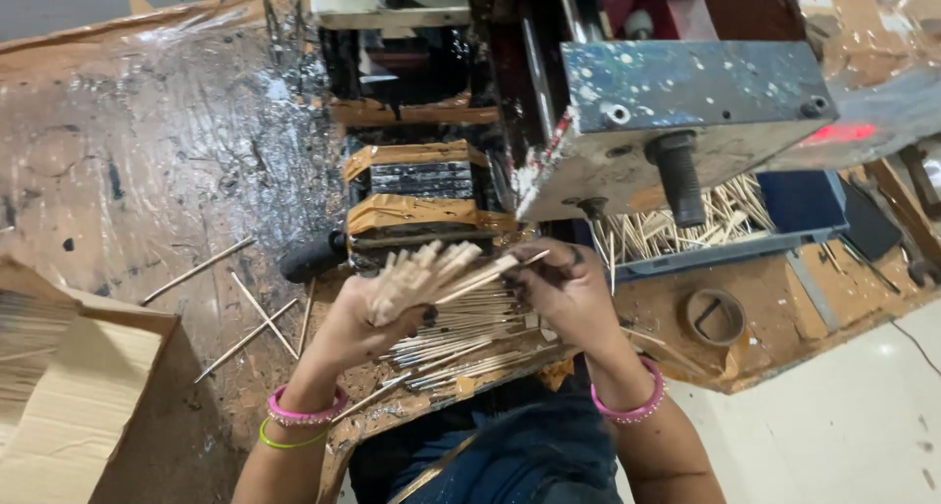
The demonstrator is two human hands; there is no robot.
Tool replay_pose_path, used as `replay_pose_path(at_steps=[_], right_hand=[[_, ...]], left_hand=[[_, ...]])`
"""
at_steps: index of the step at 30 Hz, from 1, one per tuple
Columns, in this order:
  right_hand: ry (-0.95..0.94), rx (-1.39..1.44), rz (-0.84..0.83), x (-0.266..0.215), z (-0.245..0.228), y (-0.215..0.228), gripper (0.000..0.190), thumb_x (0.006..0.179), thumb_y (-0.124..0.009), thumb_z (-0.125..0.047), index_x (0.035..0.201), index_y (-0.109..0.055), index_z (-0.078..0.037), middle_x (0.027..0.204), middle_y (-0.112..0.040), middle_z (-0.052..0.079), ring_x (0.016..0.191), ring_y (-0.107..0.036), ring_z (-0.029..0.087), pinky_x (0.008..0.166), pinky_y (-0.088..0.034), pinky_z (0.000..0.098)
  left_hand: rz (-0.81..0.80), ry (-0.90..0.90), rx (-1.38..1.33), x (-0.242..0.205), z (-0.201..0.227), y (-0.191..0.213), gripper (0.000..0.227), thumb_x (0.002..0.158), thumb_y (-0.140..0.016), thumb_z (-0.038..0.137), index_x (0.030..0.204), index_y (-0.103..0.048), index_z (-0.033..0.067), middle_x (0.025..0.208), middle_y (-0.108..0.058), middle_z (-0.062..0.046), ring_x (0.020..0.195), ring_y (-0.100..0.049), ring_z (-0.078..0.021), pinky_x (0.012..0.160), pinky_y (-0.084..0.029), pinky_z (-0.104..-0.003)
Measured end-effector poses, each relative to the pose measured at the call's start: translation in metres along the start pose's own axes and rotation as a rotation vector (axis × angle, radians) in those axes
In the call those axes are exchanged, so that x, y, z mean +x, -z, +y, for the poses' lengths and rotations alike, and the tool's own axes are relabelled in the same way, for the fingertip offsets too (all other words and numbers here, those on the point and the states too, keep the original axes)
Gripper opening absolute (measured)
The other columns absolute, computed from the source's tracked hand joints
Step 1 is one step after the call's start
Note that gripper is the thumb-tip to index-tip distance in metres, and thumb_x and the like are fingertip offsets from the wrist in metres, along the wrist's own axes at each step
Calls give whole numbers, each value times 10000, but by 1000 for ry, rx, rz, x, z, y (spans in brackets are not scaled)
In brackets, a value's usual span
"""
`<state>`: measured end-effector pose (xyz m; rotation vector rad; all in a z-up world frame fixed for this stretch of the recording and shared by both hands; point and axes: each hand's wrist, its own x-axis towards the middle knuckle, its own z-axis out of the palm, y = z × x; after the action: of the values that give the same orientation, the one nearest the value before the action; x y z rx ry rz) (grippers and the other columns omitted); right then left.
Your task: The person operates a manual press machine to process wooden sticks. They repeatedly feed sticks into the machine, pull a lever to activate the press, and then remove the processed sticks.
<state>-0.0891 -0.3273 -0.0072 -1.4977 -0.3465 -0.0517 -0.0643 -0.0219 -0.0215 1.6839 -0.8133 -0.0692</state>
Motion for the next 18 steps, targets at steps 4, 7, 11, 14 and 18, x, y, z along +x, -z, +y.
replay_pose_path(at_steps=[4,7,11,14,18], right_hand=[[99,146,-91,40,-23,-15,220,975,-653,21,1175,-693,-62,1161,-733,89,1094,-721,171,938,-639,323],[264,-399,-165,68,-42,-36,270,925,-762,46,1142,-752,-115,1133,-768,73,1006,-754,148,864,-615,275],[441,-1188,-97,111,-11,-45,529,868,-560,149,1345,-658,-56,1378,-635,123,1210,-627,286,937,-537,316],[462,-1221,-51,107,-8,-47,421,956,-509,108,1354,-601,7,1348,-604,157,1252,-585,339,1076,-499,389],[447,-1343,7,95,-48,-67,322,927,-613,-107,1221,-658,17,1189,-665,232,1081,-637,379,891,-510,437]], left_hand=[[209,44,-275,-5,-15,56,215,859,-691,-37,1052,-621,28,937,-639,-64,775,-642,-149,619,-602,-243],[369,-84,-542,12,-16,88,291,838,-721,-83,1077,-609,39,1006,-604,-58,871,-595,-152,664,-531,-214],[654,30,-463,44,-30,100,279,829,-710,-29,1080,-616,49,1008,-594,-30,907,-612,-138,722,-564,-249],[760,165,-342,61,-45,93,198,886,-708,26,1069,-634,37,958,-606,-25,847,-594,-114,694,-537,-264],[815,183,-418,69,-52,84,206,906,-697,100,1093,-647,32,946,-624,4,833,-575,-86,710,-480,-253]])
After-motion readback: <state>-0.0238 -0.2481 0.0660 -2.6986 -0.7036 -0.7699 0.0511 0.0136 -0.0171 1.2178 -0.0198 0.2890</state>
